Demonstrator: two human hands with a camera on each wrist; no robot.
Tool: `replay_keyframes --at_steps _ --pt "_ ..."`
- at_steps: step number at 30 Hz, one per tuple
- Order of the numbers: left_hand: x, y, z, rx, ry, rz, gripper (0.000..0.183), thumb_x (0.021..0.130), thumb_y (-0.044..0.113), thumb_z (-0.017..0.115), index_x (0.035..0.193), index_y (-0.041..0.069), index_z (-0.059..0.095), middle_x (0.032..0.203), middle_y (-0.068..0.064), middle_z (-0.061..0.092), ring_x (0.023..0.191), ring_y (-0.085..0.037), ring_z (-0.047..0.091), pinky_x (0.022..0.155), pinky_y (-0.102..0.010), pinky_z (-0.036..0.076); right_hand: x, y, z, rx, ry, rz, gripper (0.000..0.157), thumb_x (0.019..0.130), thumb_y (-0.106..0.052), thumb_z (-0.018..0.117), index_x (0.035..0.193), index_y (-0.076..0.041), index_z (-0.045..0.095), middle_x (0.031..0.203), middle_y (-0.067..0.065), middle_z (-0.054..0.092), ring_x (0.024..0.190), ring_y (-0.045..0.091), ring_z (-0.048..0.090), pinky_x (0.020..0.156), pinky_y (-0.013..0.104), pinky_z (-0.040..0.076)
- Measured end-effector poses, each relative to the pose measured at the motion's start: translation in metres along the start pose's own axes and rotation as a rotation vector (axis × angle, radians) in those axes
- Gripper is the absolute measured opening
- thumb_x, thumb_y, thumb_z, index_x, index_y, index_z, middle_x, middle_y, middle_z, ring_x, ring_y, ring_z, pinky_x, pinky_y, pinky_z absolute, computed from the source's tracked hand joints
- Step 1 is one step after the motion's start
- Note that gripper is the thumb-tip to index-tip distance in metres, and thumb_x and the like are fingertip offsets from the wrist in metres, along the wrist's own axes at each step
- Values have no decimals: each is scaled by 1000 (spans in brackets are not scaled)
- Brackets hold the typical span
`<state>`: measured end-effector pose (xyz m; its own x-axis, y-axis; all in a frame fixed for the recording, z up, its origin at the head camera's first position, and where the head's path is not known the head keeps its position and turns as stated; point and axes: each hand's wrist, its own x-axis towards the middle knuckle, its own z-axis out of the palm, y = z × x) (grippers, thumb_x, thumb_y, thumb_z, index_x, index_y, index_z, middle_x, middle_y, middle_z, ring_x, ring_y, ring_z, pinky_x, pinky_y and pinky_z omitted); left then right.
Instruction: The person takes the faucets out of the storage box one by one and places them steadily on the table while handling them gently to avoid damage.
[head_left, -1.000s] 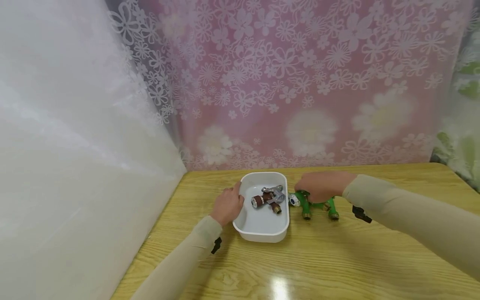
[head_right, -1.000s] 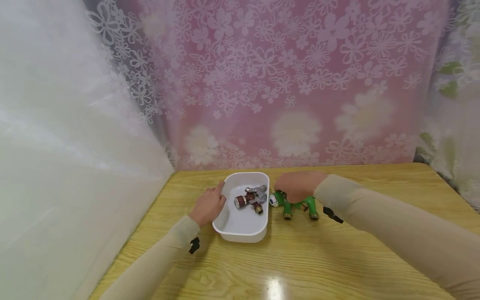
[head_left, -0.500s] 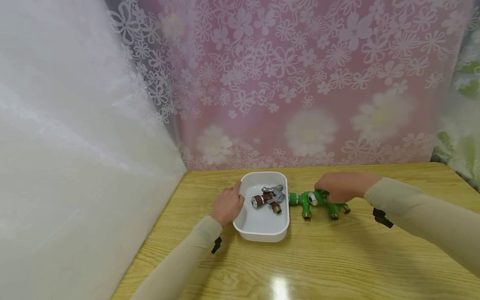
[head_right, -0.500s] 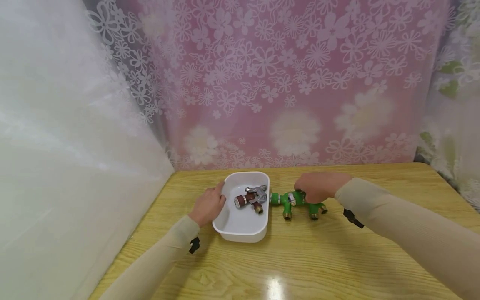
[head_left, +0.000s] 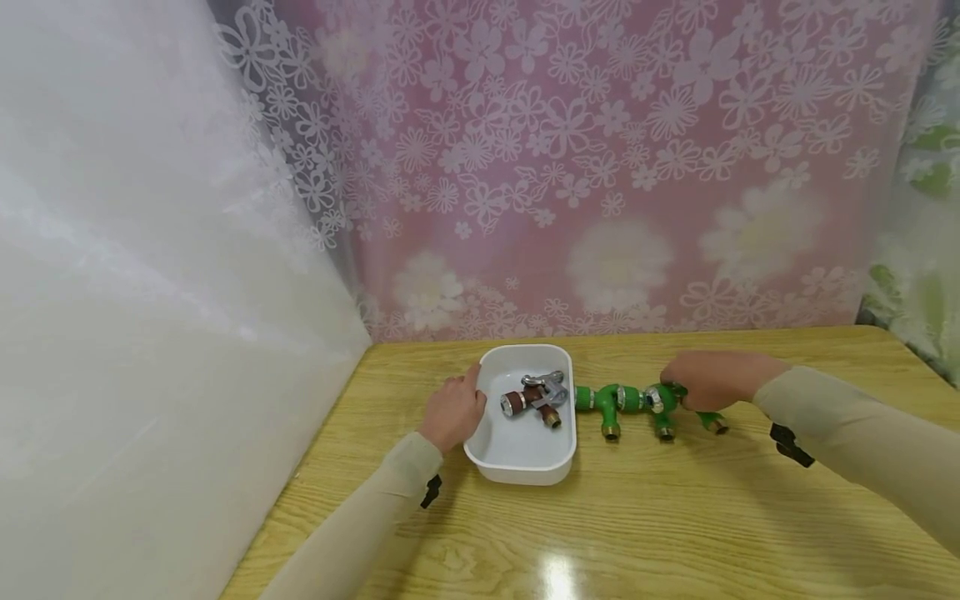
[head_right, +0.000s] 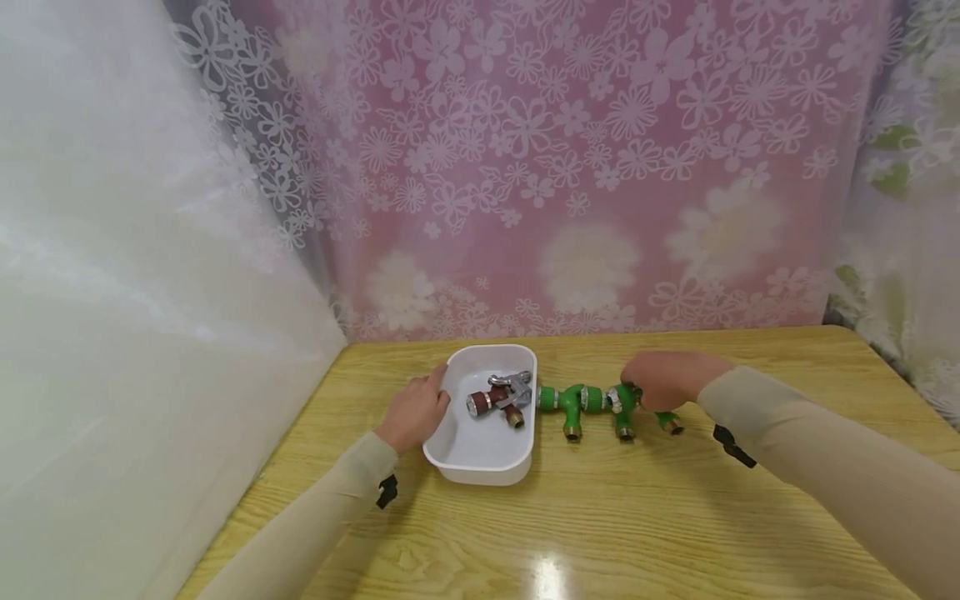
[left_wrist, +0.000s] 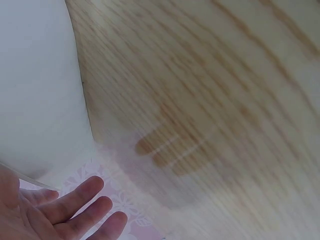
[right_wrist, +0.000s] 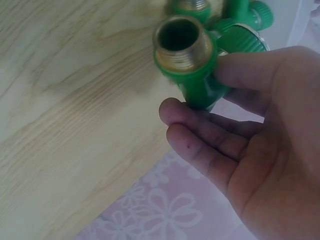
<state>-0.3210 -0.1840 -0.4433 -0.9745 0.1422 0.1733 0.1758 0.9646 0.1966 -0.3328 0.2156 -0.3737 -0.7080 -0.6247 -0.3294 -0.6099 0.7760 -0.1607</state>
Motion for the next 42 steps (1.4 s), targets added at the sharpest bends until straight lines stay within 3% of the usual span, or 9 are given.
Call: replay_keyframes --at_steps 2,6,12,21,28,31,38,42 --pt "0 -1 1 4 3 1 51 105 26 45 154 12 40 128 -16 67 109 -32 65 81 -48 56 -1 4 2 -10 7 7 36 90 -2 65 125 3 64 121 16 67 108 35 65 83 49 55" --pt "0 -1 2 13 3 2 51 105 25 45 154 12 39 127 -16 67 108 -32 65 81 -48 56 -3 11 6 -17 13 22 32 89 -1 64 120 2 66 115 15 67 102 34 65 76 46 53" --pt "0 -2 2 5 3 5 51 105 25 45 153 12 39 126 -16 68 108 -32 65 82 -49 56 -4 23 16 -20 30 40 37 88 0 64 124 4 65 122 20 66 110 41 64 85 52 54" --pt "1 -3 2 9 -3 5 51 105 25 45 154 12 39 125 -16 68 108 -32 65 82 -48 56 -1 38 27 -23 40 58 33 88 0 64 121 2 67 116 16 68 103 35 65 76 43 53" --pt "0 -2 2 -1 -21 -4 52 105 26 44 155 13 38 128 -16 67 110 -32 65 83 -48 56 -3 40 30 6 51 45 25 88 0 63 112 -3 69 103 6 68 85 16 60 67 34 42" --pt "0 -2 2 -3 -21 -3 52 105 26 44 155 13 37 128 -16 67 109 -31 65 82 -48 56 -4 39 32 30 60 44 25 88 1 63 112 -2 69 103 5 69 83 15 59 67 34 42" --pt "1 -2 1 -9 -19 2 53 105 26 43 156 13 36 129 -16 67 110 -32 64 82 -48 55 -1 41 35 13 81 39 33 89 -2 66 121 5 66 114 18 69 101 36 67 78 47 55" --pt "2 -2 2 -8 -19 -3 53 106 26 42 156 13 36 130 -16 66 111 -32 64 84 -48 55 0 39 34 11 78 43 31 89 -3 66 119 3 67 112 16 70 99 33 68 77 45 55"
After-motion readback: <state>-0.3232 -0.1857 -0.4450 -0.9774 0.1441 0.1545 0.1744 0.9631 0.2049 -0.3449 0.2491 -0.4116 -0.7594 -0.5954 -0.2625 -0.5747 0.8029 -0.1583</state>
